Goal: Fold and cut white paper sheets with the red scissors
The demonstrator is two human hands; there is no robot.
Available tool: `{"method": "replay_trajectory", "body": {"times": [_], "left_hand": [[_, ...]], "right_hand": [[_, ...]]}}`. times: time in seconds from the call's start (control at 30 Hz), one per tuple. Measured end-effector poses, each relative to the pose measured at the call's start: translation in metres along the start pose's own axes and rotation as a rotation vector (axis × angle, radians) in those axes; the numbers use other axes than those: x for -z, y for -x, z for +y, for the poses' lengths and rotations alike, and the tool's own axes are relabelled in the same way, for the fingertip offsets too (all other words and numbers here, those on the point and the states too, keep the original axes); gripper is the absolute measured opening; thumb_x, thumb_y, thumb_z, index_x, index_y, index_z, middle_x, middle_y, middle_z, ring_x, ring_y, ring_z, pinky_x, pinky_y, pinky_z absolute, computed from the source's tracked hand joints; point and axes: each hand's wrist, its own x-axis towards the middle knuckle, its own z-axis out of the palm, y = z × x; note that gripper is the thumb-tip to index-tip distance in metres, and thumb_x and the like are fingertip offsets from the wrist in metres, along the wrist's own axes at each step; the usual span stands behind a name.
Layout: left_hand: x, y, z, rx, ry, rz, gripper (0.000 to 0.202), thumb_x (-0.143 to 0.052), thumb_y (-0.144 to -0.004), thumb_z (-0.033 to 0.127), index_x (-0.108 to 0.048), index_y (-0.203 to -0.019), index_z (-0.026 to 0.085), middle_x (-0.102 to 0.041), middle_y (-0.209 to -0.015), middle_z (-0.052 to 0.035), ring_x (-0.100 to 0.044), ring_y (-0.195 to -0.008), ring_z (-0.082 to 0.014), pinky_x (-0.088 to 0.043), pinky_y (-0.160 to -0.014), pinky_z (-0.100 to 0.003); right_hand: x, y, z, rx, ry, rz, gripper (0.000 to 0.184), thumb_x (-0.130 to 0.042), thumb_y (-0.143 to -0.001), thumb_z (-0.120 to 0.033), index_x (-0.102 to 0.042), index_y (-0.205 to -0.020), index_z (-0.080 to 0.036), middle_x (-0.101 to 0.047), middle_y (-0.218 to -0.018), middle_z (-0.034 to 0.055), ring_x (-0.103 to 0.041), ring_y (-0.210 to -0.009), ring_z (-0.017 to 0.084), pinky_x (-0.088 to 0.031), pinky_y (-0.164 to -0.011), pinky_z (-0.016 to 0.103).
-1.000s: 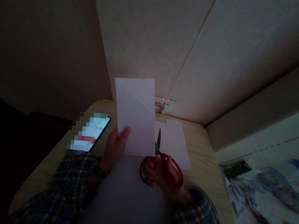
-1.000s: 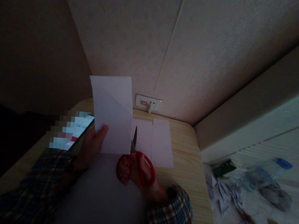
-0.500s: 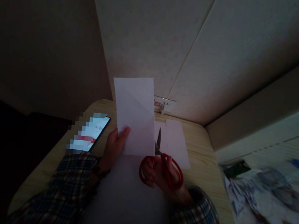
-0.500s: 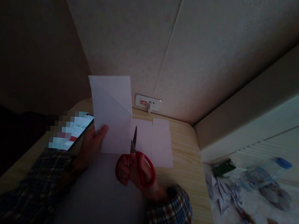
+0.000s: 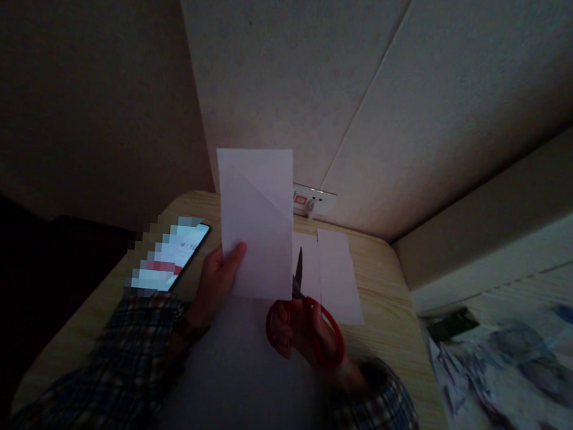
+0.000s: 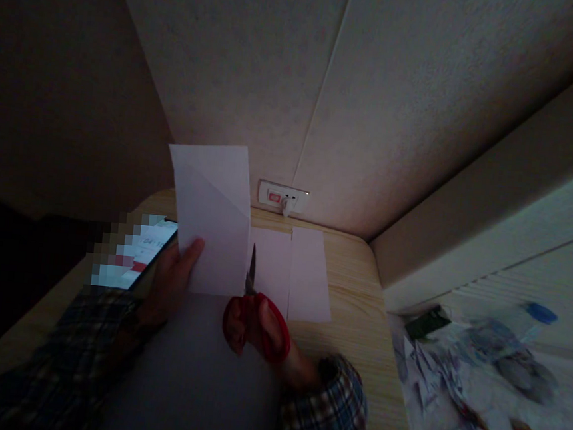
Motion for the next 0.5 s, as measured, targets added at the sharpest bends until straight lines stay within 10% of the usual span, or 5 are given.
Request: {"method": "replay_trajectory", "body": {"times": [0.5], "left_hand": [[-0.0002,-0.0001,-0.0003,0.018,-0.046,-0.025,0.044,-0.06,-0.069,0.054,-0.065,-0.085,0.013,-0.068,-0.076,-0.0052,-0.062,-0.075,-0.0228,-0.049,-0.064,-0.03]], "right_hand": [[0.0009,0.0011,-0.0008,0.022,-0.006,0.039,0.056,-0.033,-0.078,-0.07,-0.045,-0.072,-0.016,-0.037,-0.06,-0.002,-0.034,-0.046,0.009,-0.025,-0.043,0.024]]}}
